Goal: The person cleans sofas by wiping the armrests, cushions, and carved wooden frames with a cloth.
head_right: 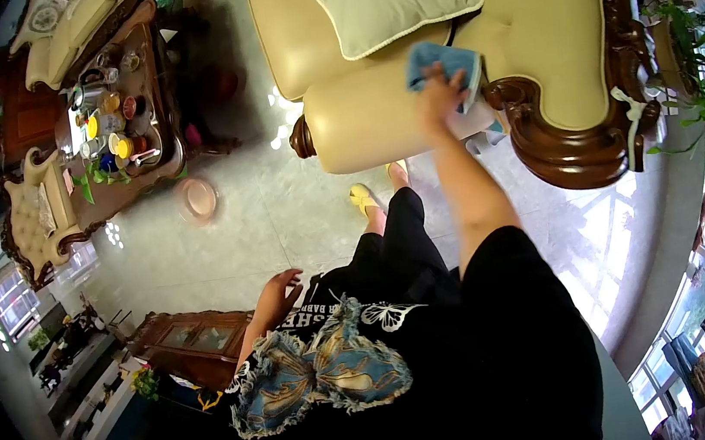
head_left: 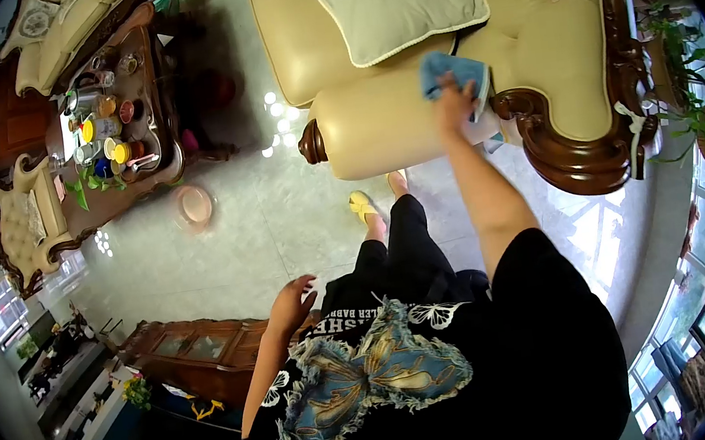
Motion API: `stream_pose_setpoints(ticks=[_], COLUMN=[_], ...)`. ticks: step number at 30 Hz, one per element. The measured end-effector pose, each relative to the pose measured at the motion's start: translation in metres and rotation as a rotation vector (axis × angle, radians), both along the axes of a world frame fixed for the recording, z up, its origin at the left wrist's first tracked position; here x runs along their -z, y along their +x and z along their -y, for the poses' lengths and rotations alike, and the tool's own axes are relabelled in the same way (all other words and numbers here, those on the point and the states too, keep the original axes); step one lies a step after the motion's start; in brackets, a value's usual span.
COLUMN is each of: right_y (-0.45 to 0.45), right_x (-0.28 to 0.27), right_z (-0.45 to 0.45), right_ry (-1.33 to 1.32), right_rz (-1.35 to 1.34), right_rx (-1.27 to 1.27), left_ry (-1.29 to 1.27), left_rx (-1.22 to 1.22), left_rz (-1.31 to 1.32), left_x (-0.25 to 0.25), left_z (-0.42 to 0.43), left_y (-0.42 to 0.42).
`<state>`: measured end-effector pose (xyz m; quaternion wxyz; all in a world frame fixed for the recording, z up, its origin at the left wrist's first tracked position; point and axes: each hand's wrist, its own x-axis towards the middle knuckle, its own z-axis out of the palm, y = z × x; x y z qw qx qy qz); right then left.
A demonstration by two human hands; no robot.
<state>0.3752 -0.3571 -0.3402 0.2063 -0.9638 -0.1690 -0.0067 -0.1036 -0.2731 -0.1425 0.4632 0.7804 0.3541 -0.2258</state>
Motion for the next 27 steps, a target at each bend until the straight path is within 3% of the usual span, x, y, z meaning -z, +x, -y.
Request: stream_pose_setpoints(ticks=[1, 3, 6, 7, 8, 9, 12, 13, 14, 16, 18, 20, 22, 24, 25, 27], right_y=[-0.036, -0.135, -0.296, -0.327, -0.333, -0.321, -0.256, -0.205, -0.166, -0.053, 0.031, 0.088, 0.111, 0.088, 0.076, 0.006], right_x=[0.007, -0.033, -0.030, -0.030, -0.034, -0.042, -0.034, -0.069, -0.047, -0.073, -0.106, -0.098, -0.029, 0.006, 0.022, -0.013], right_z=[-0.015, -0.054, -0.079, -0.078, -0.072, -0.069, -0.044, -0.038, -0.035, -0.023, -0.009, 0.013, 0.018, 0.000, -0.035, -0.101], right_ry=[0.131, 0.206, -0.078, -0.191, -0.094, -0.014, 0.346, 0.613, 0.725, 0.936, 0.599, -0.015, -0.131, -0.240, -0.316, -0.162], right_rz=[0.048, -0.185, -0.867, -1.074, -1.214, -1.191, -1.146, -1.042, -0.651, -0.707, -0.191, 0.084, -0.077, -0.040, -0.211, -0.411], right_rx=[-0.082, -0.492, -0.728, -0.743, -0.761, -0.777, -0.650, -0.428, -0.429, -0.246, -0.220, -0.126, -0.006, -0.202, -0.277, -0.495], left_ry=[0.000, 0.045, 0.224, 0.180, 0.140, 0.138, 0.109, 0.126, 0.144, 0.131, 0.130, 0.155, 0.162, 0.100, 0.101, 0.039], left_rx=[0.005, -0.064, 0.127, 0.081, 0.040, 0.047, -0.321, -0.304, -0.292, -0.271, -0.226, -0.187, -0.176, -0.225, -0.221, -0.224], left_rz=[-0.028, -0.185, -0.359, -0.329, -0.296, -0.290, 0.023, 0.040, 0.059, 0.093, 0.210, 0.302, 0.343, 0.397, 0.387, 0.402], left_x=[0.000, 0.009, 0.019, 0.019, 0.021, 0.022, 0.012, 0.023, 0.035, 0.047, 0.065, 0.069, 0.070, 0.059, 0.056, 0.053], left_z=[-0.005, -0.013, -0.027, -0.031, -0.038, -0.044, -0.042, -0.042, -0.041, -0.041, -0.042, -0.048, -0.052, -0.050, -0.047, -0.037], left_y=[-0.014, -0.042, -0.067, -0.066, -0.062, -0.054, -0.017, -0.017, -0.016, 0.007, 0.040, 0.089, 0.132, 0.167, 0.172, 0.178])
